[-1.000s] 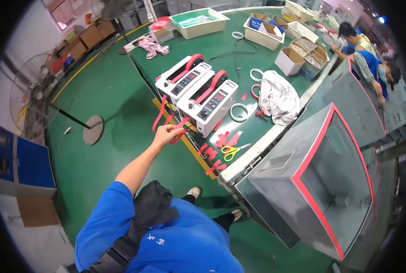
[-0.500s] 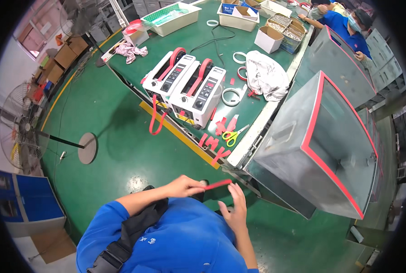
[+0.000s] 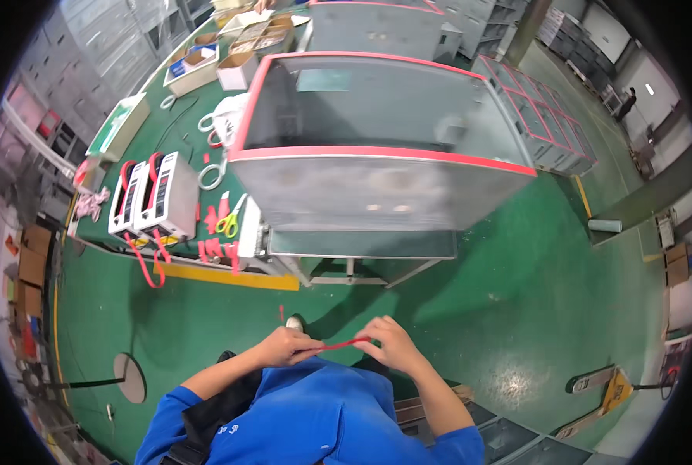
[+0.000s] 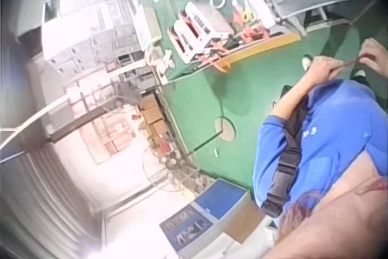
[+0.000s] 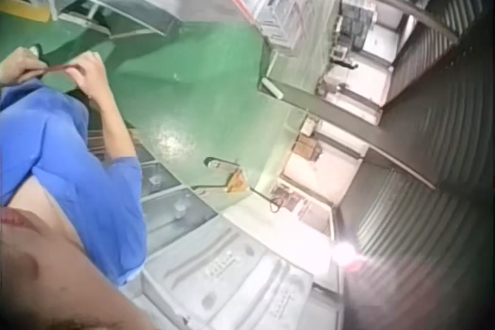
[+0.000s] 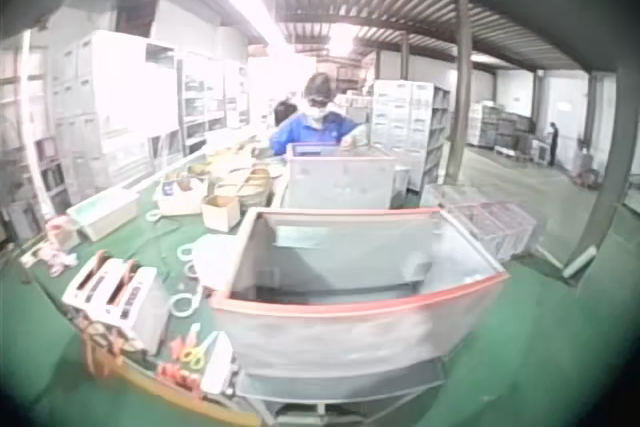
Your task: Apply red adhesive tape to the edges of a metal chassis or box for sealing or marking.
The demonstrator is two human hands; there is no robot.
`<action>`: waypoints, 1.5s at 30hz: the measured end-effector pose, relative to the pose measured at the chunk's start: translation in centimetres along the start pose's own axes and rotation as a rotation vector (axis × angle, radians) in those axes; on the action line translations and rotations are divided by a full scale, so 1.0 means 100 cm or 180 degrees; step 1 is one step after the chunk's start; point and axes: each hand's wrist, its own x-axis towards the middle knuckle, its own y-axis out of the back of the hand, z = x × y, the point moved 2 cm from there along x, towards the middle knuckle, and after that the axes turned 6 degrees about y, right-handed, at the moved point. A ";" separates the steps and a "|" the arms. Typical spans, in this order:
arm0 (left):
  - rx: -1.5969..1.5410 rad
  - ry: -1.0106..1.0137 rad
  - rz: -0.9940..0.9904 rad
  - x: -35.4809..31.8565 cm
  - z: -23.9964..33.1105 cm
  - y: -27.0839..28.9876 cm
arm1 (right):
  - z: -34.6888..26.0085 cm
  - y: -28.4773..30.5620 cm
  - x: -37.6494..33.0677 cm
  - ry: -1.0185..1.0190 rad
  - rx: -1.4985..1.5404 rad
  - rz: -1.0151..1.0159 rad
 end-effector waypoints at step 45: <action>0.0182 0.2902 0.3991 0.423 0.170 -0.072 | 0.227 0.556 0.248 0.2114 0.0827 -0.1095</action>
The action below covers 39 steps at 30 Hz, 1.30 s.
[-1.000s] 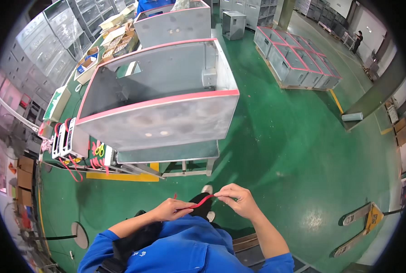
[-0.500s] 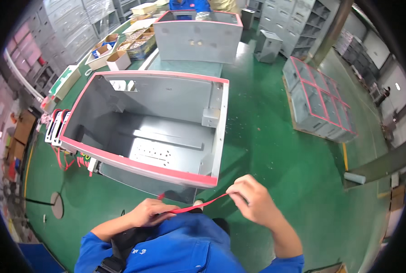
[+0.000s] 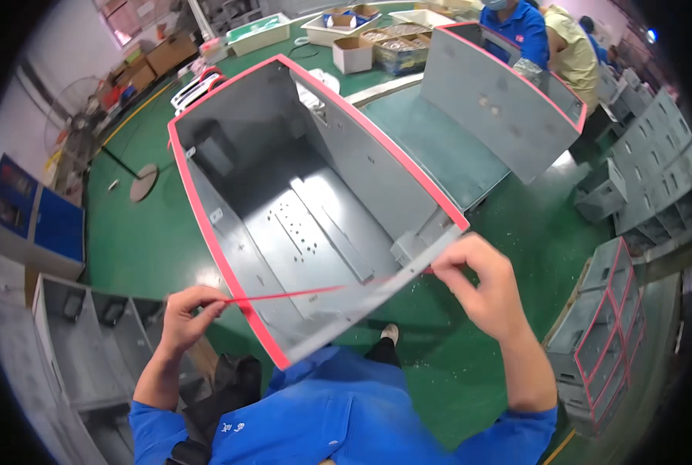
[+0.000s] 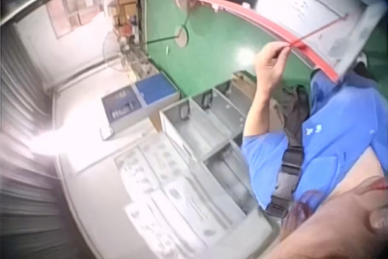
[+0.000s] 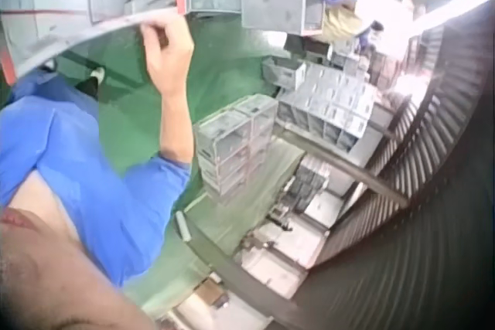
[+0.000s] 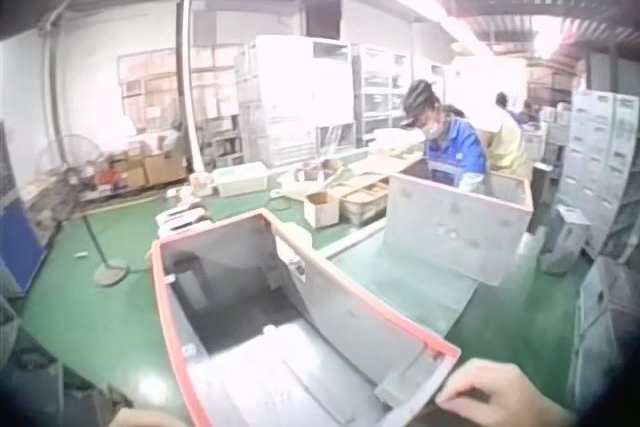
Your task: Apply red adhesive tape to the edges of a metal chassis or box for sealing or marking.
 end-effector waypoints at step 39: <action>-0.1416 0.2370 0.0683 -0.060 0.055 -0.081 | 0.099 0.063 0.091 -0.0825 -0.0130 -0.2641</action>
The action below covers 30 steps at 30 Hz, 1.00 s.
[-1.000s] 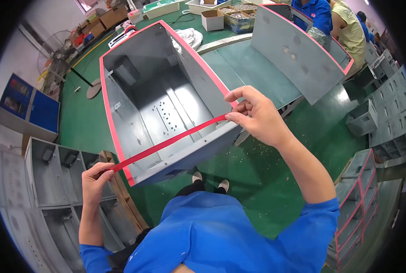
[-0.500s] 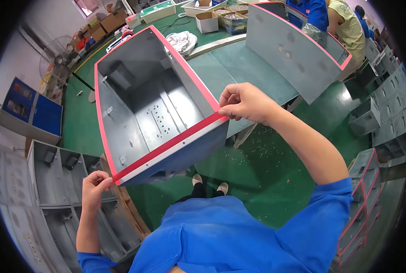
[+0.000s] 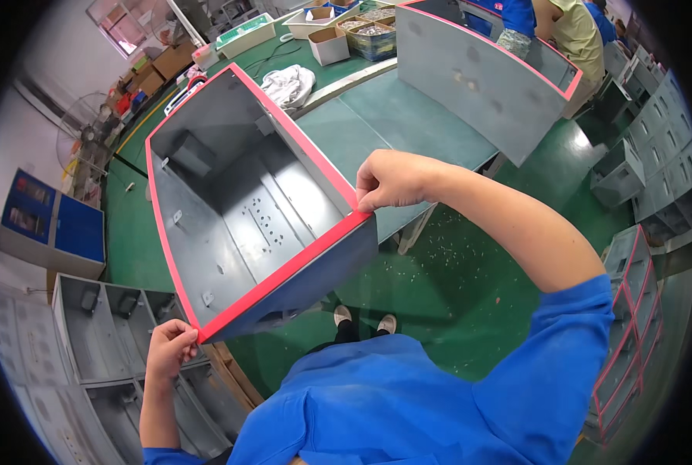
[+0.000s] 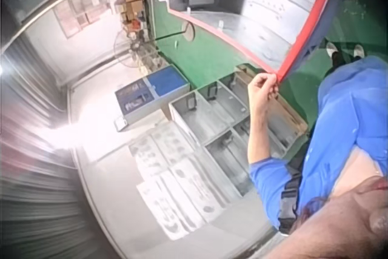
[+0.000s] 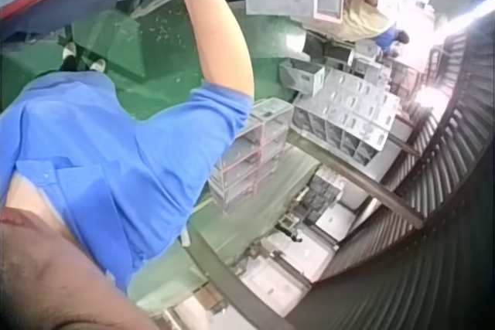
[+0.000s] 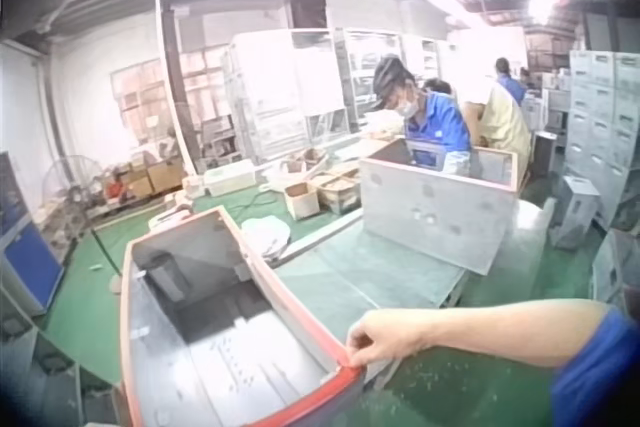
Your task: Apply red adhesive tape to the edges of a metal chassis or box for sealing or marking.
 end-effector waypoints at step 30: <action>-0.0241 -0.0164 0.0004 0.001 -0.006 -0.002 | 0.006 0.008 0.009 0.0022 0.0042 -0.0275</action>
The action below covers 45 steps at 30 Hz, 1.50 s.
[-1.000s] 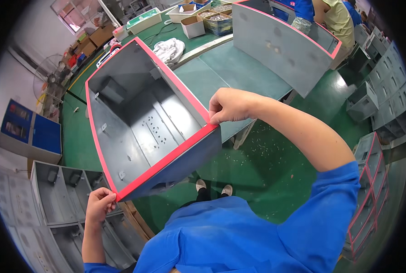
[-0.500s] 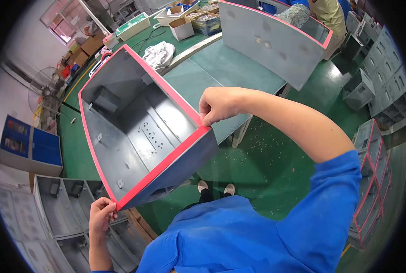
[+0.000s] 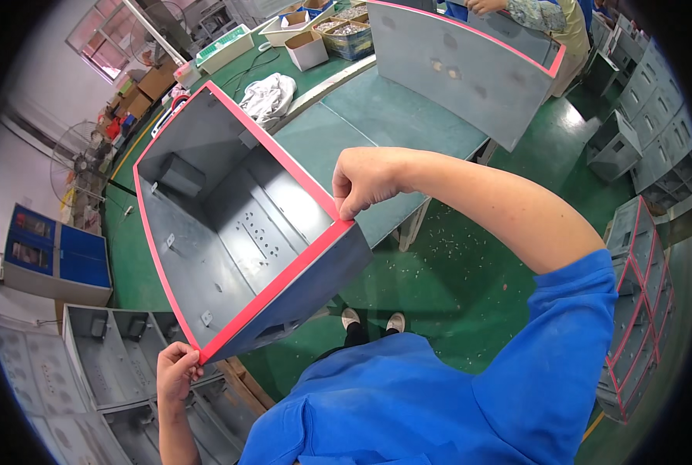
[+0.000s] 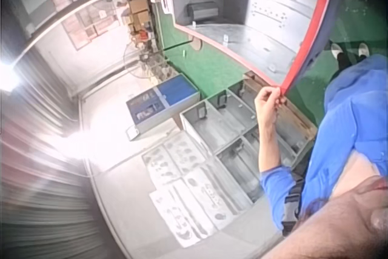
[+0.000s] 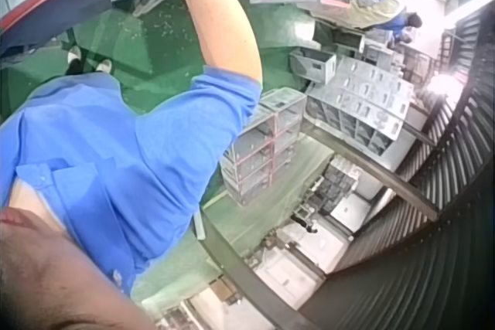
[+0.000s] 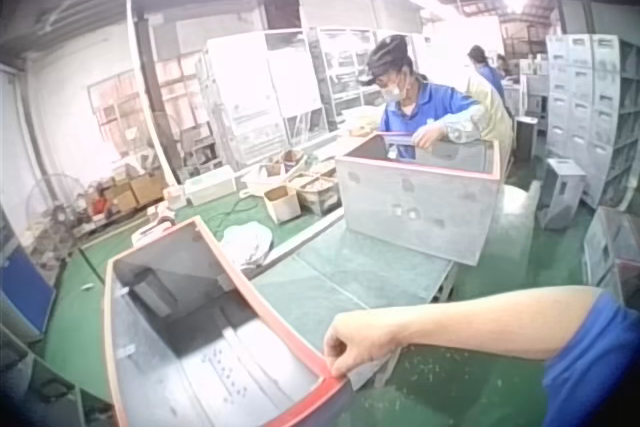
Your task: Apply red adhesive tape to the edges of a metal chassis or box for sealing or marking.
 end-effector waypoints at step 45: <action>-0.0095 -0.0077 0.0003 0.002 -0.005 0.002 | 0.029 -0.045 -0.025 0.0093 0.2006 0.1296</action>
